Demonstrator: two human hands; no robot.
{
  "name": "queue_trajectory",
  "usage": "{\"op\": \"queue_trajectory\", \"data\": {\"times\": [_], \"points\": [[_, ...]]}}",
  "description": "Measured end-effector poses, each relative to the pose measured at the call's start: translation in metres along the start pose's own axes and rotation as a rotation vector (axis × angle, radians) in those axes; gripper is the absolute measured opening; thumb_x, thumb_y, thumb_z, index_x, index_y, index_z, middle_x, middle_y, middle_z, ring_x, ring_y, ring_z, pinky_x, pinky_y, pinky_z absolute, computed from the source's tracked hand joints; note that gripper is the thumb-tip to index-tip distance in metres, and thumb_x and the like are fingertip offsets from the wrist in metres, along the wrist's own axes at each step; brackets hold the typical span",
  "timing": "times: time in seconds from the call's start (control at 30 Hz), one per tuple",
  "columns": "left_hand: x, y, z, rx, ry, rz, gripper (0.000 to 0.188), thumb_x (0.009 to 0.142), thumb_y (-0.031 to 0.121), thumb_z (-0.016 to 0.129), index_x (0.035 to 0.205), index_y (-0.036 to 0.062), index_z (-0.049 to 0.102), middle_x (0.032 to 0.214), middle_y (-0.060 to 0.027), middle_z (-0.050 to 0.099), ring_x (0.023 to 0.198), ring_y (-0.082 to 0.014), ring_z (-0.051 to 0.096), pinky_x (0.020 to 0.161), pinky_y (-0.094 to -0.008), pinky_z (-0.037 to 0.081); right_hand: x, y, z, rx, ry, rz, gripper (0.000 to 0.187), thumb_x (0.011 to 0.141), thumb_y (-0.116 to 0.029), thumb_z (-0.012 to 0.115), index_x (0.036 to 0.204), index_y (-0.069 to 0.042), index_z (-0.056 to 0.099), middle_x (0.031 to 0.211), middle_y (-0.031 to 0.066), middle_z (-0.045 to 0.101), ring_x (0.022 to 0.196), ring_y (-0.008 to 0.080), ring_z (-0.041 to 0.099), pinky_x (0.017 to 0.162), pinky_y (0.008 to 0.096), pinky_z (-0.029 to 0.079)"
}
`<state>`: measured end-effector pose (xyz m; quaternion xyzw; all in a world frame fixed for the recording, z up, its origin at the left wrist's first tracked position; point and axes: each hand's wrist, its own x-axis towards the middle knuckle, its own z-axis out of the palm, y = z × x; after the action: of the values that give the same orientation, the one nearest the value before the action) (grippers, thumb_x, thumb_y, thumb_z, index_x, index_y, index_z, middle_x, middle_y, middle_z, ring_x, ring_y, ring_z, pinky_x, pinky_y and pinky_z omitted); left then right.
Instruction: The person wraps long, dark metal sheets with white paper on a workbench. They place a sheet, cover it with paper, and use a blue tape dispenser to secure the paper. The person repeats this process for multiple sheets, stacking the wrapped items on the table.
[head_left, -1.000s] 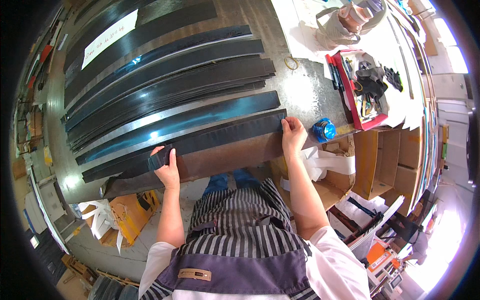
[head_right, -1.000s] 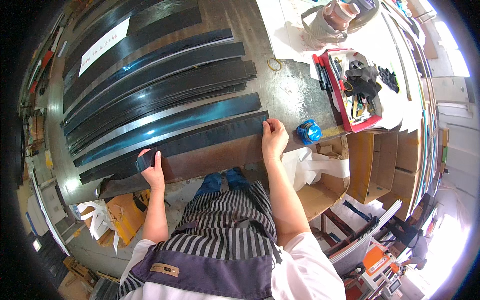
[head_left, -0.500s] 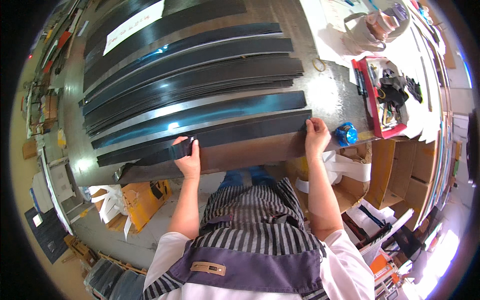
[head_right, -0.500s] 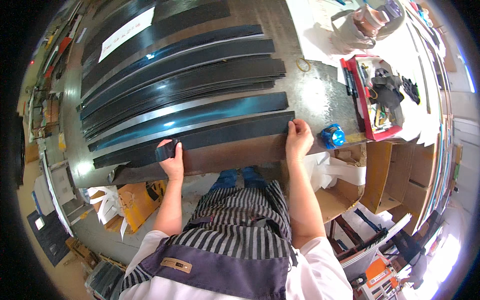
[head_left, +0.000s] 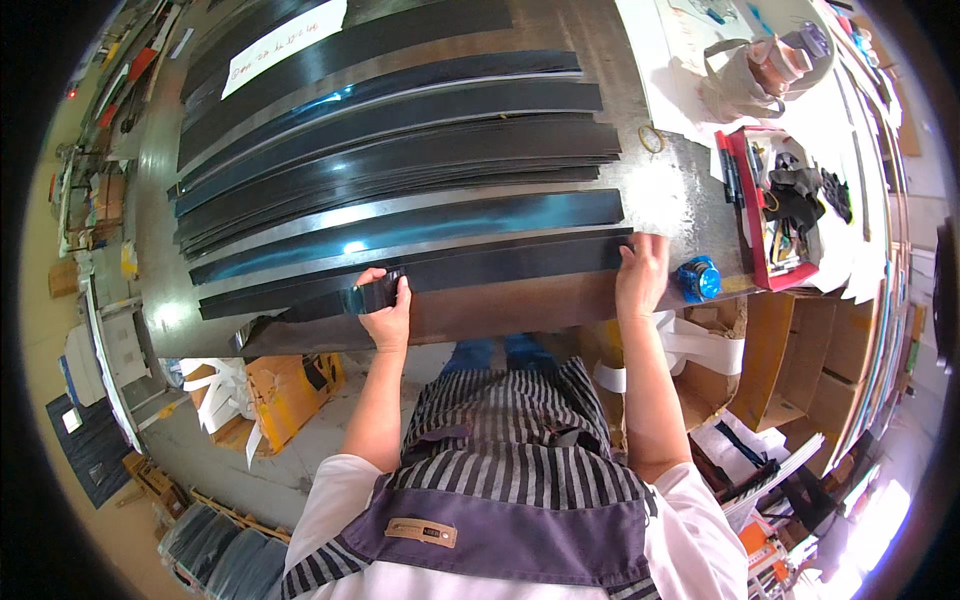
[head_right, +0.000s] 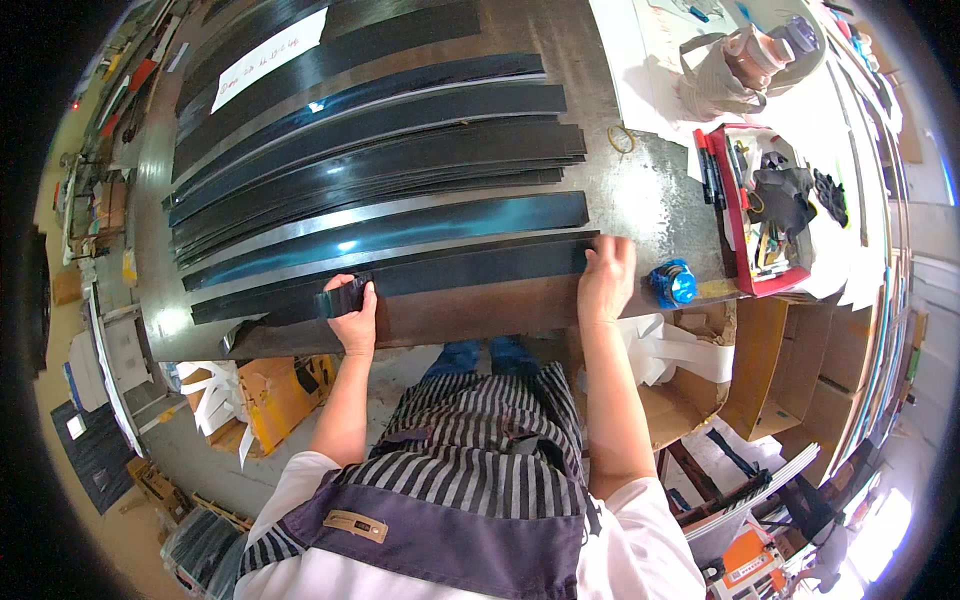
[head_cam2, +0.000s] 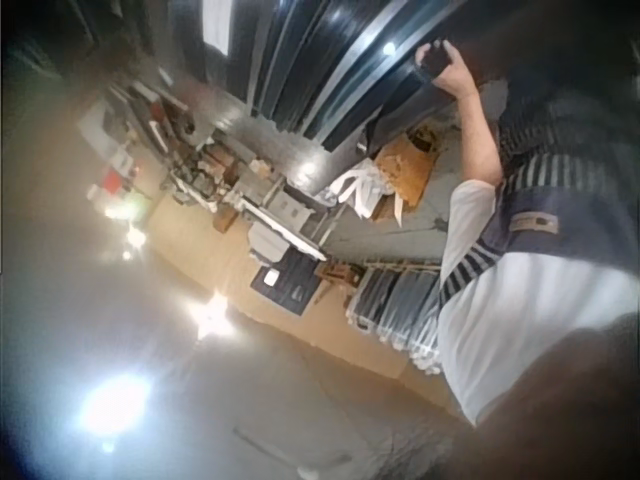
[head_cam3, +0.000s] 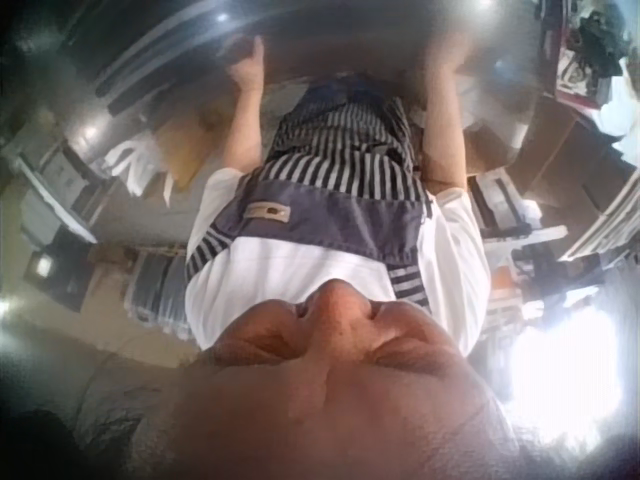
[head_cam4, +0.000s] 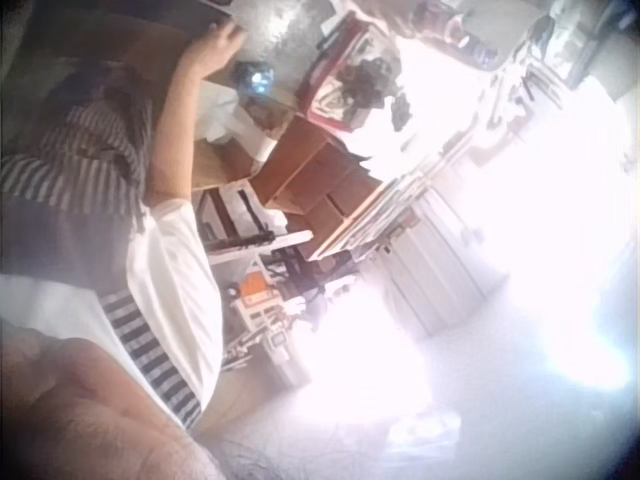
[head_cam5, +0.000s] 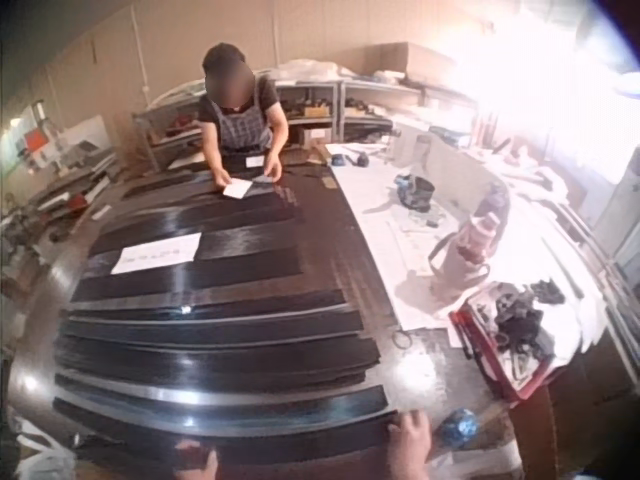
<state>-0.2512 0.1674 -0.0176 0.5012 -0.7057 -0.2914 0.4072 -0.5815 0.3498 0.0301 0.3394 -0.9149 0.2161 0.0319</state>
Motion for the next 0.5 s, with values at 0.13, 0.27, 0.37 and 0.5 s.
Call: {"op": "queue_trajectory", "data": {"times": [0.13,0.27,0.37,0.5], "points": [[0.001,-0.004,0.002,0.014,-0.004,0.010,0.036,0.077,0.002,0.080,0.104,0.0029,0.057,0.102,-0.0063,0.059,0.090,-0.0186,0.059,0.084,-0.0311,0.050,-0.002,0.002,0.012,0.059,-0.120,-0.098,0.022,0.080,-0.004,0.062,0.102,-0.001,0.061,0.105,0.0164,0.058,0.102,0.0366,0.054,0.089,0.0431,0.046],[-0.004,-0.014,0.001,-0.049,-0.010,-0.009,0.037,0.077,0.001,0.079,0.105,0.0035,0.055,0.102,-0.0060,0.058,0.090,-0.0180,0.058,0.084,-0.0310,0.050,-0.005,-0.034,0.001,-0.199,-0.168,0.000,0.062,0.079,-0.044,0.076,0.115,0.001,0.055,0.116,0.0149,0.056,0.108,0.0337,0.052,0.092,0.0439,0.043],[0.000,-0.003,0.001,-0.016,-0.018,0.014,0.038,0.077,0.000,0.079,0.106,0.0038,0.054,0.102,-0.0060,0.058,0.090,-0.0177,0.058,0.084,-0.0308,0.050,-0.005,-0.038,0.003,-0.279,-0.204,0.065,0.087,0.067,-0.065,0.076,0.118,0.003,0.054,0.120,0.0122,0.054,0.111,0.0308,0.051,0.093,0.0429,0.042],[0.000,-0.004,0.000,-0.032,0.003,0.022,0.035,0.079,0.003,0.079,0.105,0.0043,0.056,0.100,-0.0055,0.058,0.088,-0.0172,0.058,0.083,-0.0315,0.051,-0.009,-0.040,0.009,-0.283,-0.137,0.052,0.086,0.064,-0.063,0.078,0.118,0.000,0.055,0.117,0.0118,0.055,0.111,0.0315,0.052,0.094,0.0438,0.041]]}}
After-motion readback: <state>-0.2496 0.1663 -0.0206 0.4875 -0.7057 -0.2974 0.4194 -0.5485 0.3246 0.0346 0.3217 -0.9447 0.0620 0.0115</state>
